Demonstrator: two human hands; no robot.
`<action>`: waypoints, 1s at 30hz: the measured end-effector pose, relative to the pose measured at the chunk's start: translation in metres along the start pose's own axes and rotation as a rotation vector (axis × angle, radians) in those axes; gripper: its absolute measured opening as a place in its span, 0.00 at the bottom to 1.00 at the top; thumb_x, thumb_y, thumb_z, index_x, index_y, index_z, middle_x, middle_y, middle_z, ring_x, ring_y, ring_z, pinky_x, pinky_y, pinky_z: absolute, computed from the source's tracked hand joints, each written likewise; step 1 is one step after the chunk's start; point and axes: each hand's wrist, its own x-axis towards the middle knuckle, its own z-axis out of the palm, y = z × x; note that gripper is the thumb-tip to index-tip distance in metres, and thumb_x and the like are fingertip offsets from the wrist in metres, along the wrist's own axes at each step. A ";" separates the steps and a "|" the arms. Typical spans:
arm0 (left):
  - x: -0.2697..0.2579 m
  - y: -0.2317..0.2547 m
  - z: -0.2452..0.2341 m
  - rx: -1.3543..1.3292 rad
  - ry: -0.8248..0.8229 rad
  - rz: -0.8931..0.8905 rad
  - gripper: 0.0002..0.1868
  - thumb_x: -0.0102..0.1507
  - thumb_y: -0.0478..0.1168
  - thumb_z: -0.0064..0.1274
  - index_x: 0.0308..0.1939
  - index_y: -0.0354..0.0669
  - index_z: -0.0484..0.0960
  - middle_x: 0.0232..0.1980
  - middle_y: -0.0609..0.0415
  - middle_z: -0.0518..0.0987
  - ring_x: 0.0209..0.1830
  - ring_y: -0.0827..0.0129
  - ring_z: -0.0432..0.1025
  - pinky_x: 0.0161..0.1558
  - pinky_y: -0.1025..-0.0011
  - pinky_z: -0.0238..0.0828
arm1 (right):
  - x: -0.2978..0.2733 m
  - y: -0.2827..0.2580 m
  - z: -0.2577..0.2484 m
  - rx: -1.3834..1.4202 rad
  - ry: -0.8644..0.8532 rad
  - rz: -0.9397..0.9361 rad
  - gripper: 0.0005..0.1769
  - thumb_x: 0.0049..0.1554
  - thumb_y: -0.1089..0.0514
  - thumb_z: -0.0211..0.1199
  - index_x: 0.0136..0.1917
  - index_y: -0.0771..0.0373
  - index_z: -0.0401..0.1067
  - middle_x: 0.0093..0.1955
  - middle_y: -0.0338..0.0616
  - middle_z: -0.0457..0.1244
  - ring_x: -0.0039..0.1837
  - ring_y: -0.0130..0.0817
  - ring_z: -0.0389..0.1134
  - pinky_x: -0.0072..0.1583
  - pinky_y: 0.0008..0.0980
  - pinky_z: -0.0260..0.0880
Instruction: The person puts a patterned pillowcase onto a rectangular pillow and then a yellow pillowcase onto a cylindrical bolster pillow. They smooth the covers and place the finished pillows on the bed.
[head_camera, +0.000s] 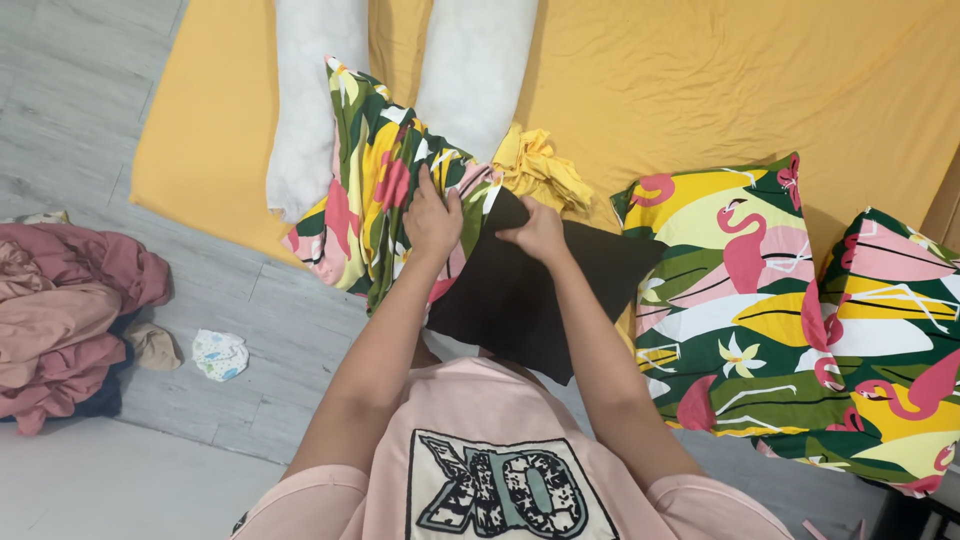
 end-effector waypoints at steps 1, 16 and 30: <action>0.000 0.003 -0.005 -0.009 0.050 0.026 0.32 0.66 0.45 0.52 0.72 0.37 0.63 0.51 0.35 0.79 0.49 0.42 0.75 0.51 0.47 0.67 | -0.014 -0.011 -0.002 0.048 0.038 -0.009 0.26 0.36 0.53 0.80 0.48 0.62 0.76 0.41 0.49 0.72 0.45 0.42 0.75 0.49 0.36 0.72; -0.020 0.142 -0.138 -0.367 0.525 0.549 0.12 0.64 0.35 0.55 0.51 0.39 0.82 0.49 0.43 0.73 0.53 0.50 0.70 0.55 0.58 0.64 | -0.092 -0.108 -0.093 0.003 0.715 -0.514 0.17 0.39 0.65 0.76 0.40 0.65 0.70 0.39 0.50 0.65 0.45 0.51 0.66 0.49 0.41 0.65; 0.048 0.100 -0.066 -0.141 0.245 0.484 0.35 0.63 0.43 0.56 0.72 0.35 0.64 0.61 0.39 0.74 0.53 0.44 0.73 0.51 0.50 0.69 | -0.035 -0.050 0.001 -0.394 0.625 -0.403 0.41 0.41 0.46 0.80 0.61 0.69 0.67 0.61 0.61 0.63 0.64 0.57 0.61 0.65 0.49 0.57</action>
